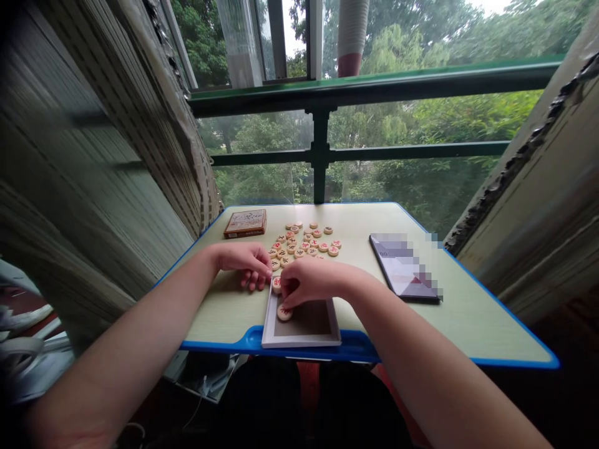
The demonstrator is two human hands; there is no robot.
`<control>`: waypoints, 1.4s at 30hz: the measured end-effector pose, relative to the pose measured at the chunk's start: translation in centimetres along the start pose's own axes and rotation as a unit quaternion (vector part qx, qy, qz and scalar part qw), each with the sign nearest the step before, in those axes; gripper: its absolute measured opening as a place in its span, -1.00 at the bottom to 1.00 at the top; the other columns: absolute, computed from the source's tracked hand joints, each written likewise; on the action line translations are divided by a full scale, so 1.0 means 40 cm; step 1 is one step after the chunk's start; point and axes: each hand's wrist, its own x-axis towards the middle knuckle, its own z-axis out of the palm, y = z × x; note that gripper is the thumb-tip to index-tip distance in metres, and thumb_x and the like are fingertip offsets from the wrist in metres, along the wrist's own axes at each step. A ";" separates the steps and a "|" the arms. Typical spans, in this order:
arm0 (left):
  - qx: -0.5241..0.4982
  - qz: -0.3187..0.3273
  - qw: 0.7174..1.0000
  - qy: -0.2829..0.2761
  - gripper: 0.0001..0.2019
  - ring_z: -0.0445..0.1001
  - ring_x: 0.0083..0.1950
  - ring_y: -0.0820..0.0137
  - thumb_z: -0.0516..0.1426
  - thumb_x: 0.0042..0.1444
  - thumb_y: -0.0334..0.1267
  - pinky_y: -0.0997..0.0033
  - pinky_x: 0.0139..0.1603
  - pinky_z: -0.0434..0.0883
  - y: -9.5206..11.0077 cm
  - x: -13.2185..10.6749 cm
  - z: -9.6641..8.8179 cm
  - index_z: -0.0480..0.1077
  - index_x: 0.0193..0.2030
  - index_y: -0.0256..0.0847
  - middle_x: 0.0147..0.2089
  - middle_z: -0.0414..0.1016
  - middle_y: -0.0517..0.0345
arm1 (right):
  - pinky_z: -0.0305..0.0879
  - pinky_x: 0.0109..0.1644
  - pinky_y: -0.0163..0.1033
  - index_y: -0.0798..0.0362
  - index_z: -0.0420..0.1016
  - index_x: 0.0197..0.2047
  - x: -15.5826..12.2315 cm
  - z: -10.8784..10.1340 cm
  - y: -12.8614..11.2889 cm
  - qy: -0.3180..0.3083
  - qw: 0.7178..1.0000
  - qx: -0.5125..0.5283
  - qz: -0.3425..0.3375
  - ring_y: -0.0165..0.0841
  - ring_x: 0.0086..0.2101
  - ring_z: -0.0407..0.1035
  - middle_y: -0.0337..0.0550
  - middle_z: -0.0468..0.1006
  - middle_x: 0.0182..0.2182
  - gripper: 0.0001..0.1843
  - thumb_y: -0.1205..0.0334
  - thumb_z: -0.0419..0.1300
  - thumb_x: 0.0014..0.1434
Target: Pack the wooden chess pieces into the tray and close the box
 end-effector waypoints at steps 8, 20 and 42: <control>0.003 0.012 1.000 -0.018 -0.74 0.50 -0.52 0.43 0.28 -0.13 -0.16 0.57 -0.62 0.36 -0.011 0.009 -0.011 0.48 -0.35 -0.33 -0.46 0.56 0.04 | 0.08 -0.48 -0.39 0.04 0.50 -0.34 -0.020 -0.008 -0.016 -0.061 0.998 -0.005 -0.001 -0.47 -0.50 0.29 -0.27 0.50 -0.46 -0.71 0.03 0.27 -0.11; 0.009 0.007 1.000 -0.013 -0.71 0.48 -0.53 0.44 0.27 -0.12 -0.12 0.55 -0.59 0.37 -0.009 0.008 -0.009 0.47 -0.36 -0.33 -0.47 0.55 0.05 | -0.05 -0.51 -0.35 0.08 0.49 -0.44 -0.007 0.002 0.000 0.001 0.993 -0.100 0.061 -0.49 -0.59 0.18 -0.23 0.46 -0.56 -0.63 -0.09 0.23 -0.08; 0.008 -0.008 1.000 -0.013 -0.73 0.47 -0.51 0.49 0.29 -0.15 -0.15 0.58 -0.56 0.35 -0.006 0.005 -0.006 0.48 -0.36 -0.33 -0.46 0.54 0.08 | -0.07 -0.55 -0.34 0.04 0.49 -0.54 0.000 0.018 -0.033 0.086 0.981 -0.168 0.038 -0.46 -0.61 0.17 -0.20 0.46 -0.62 -0.64 -0.10 0.18 -0.07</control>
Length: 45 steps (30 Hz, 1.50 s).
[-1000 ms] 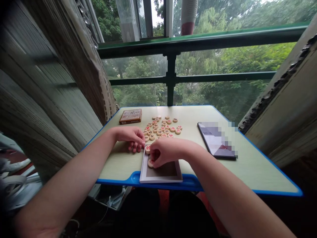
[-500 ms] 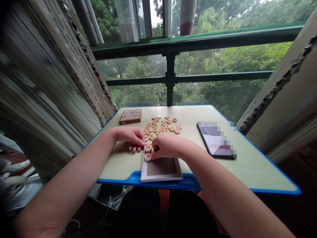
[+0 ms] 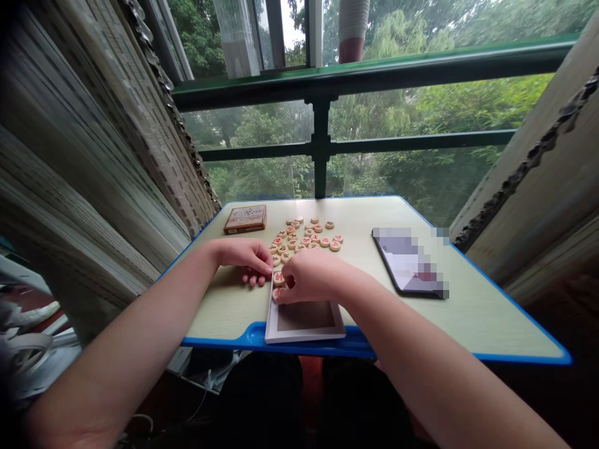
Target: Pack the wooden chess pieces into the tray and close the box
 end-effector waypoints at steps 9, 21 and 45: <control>-0.013 0.008 1.000 -0.006 -0.74 0.47 -0.52 0.50 0.29 -0.16 -0.17 0.59 -0.57 0.36 -0.004 0.002 -0.004 0.50 -0.36 -0.32 -0.47 0.55 0.08 | -0.07 -0.55 -0.34 0.04 0.49 -0.51 -0.002 -0.007 0.006 0.001 1.000 0.004 -0.001 -0.46 -0.59 0.19 -0.19 0.47 -0.58 -0.61 -0.15 0.19 -0.08; -0.031 0.009 0.999 -0.012 -0.76 0.49 -0.50 0.48 0.30 -0.16 -0.19 0.54 -0.49 0.41 -0.009 0.004 -0.008 0.49 -0.37 -0.32 -0.46 0.55 0.07 | -0.07 -0.49 -0.35 0.06 0.52 -0.43 0.009 0.002 0.019 0.093 0.995 0.010 -0.027 -0.47 -0.56 0.20 -0.18 0.47 -0.56 -0.77 0.07 0.19 -0.01; -0.030 0.012 0.999 -0.016 -0.76 0.49 -0.49 0.48 0.31 -0.17 -0.19 0.54 -0.49 0.40 -0.009 0.002 -0.007 0.48 -0.40 -0.32 -0.46 0.55 0.08 | 0.00 -0.48 -0.39 0.05 0.58 -0.32 0.023 0.009 0.040 0.060 0.994 0.089 -0.035 -0.51 -0.56 0.20 -0.25 0.46 -0.54 -0.76 0.09 0.22 0.00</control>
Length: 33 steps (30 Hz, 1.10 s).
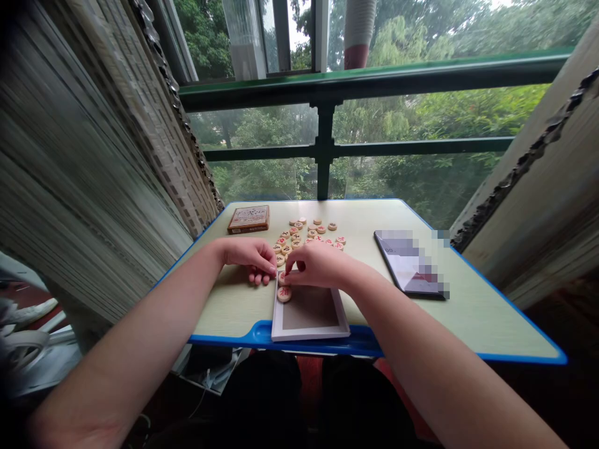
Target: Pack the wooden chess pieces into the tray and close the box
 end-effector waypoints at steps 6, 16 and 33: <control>-0.004 -0.001 1.000 0.001 -0.80 0.49 -0.49 0.50 0.29 -0.14 -0.24 0.58 -0.51 0.40 0.001 0.002 0.001 0.48 -0.39 -0.33 -0.46 0.55 0.08 | 0.02 -0.47 -0.39 0.05 0.58 -0.26 0.001 -0.007 0.006 -0.001 0.999 0.040 0.005 -0.51 -0.56 0.21 -0.25 0.47 -0.54 -0.70 0.05 0.21 0.00; -0.014 0.067 0.998 -0.004 -0.85 0.34 -0.68 0.52 0.23 -0.15 -0.26 0.62 -0.74 0.20 -0.009 -0.009 -0.020 0.40 -0.52 -0.32 -0.64 0.45 0.15 | 0.16 -0.35 -0.35 0.08 0.55 -0.29 0.014 -0.033 0.124 0.172 0.974 -0.029 0.143 -0.40 -0.41 0.34 -0.14 0.54 -0.38 -0.75 0.23 0.05 0.09; 0.034 0.071 0.857 0.509 -0.89 0.10 -0.63 0.56 0.05 -0.13 -0.26 0.55 -0.62 0.06 -0.046 0.101 -0.060 0.28 -0.55 -0.24 -0.69 0.15 0.31 | 0.19 -0.30 -0.29 0.02 0.54 -0.22 -0.010 -0.060 0.175 0.179 0.925 -0.030 0.335 -0.26 -0.21 0.40 -0.06 0.56 -0.19 -0.66 0.32 0.00 0.02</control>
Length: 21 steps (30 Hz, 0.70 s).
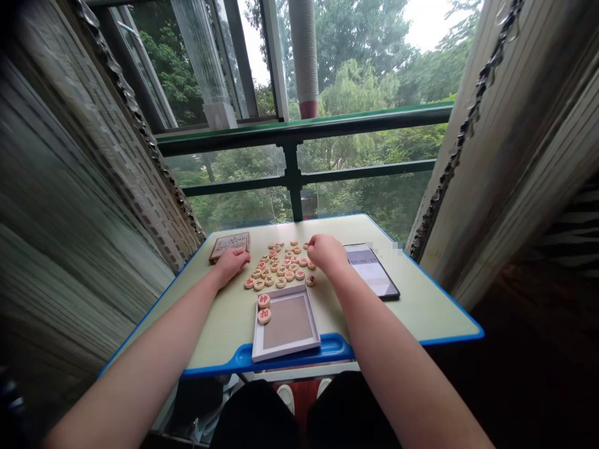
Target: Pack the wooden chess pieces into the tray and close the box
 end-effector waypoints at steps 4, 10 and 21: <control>0.009 -0.036 0.999 -0.039 -0.90 0.20 -0.64 0.52 0.08 -0.14 -0.27 0.53 -0.63 0.13 0.012 0.010 -0.008 0.31 -0.53 -0.26 -0.66 0.26 0.24 | 0.19 -0.32 -0.30 0.03 0.55 -0.23 -0.003 -0.004 -0.003 -0.016 1.000 0.001 0.014 -0.26 -0.24 0.40 -0.04 0.56 -0.20 -0.67 0.32 0.02 0.01; 0.011 -0.024 1.000 -0.004 -0.90 0.31 -0.52 0.48 0.12 -0.16 -0.31 0.51 -0.50 0.25 0.005 -0.009 0.011 0.41 -0.44 -0.26 -0.52 0.42 0.15 | 0.19 -0.32 -0.34 -0.02 0.56 -0.20 0.004 0.031 -0.005 -0.038 0.999 -0.017 -0.027 -0.31 -0.26 0.39 -0.10 0.54 -0.18 -0.68 0.34 0.08 0.00; -0.072 0.119 0.987 0.083 -0.83 0.27 -0.50 0.51 0.12 -0.16 -0.22 0.51 -0.46 0.22 0.041 -0.082 0.049 0.42 -0.49 -0.30 -0.56 0.37 0.22 | 0.22 -0.28 -0.35 -0.02 0.56 -0.19 -0.021 -0.011 -0.034 -0.008 0.989 0.052 -0.136 -0.38 -0.34 0.39 -0.17 0.56 -0.29 -0.74 0.28 0.10 0.08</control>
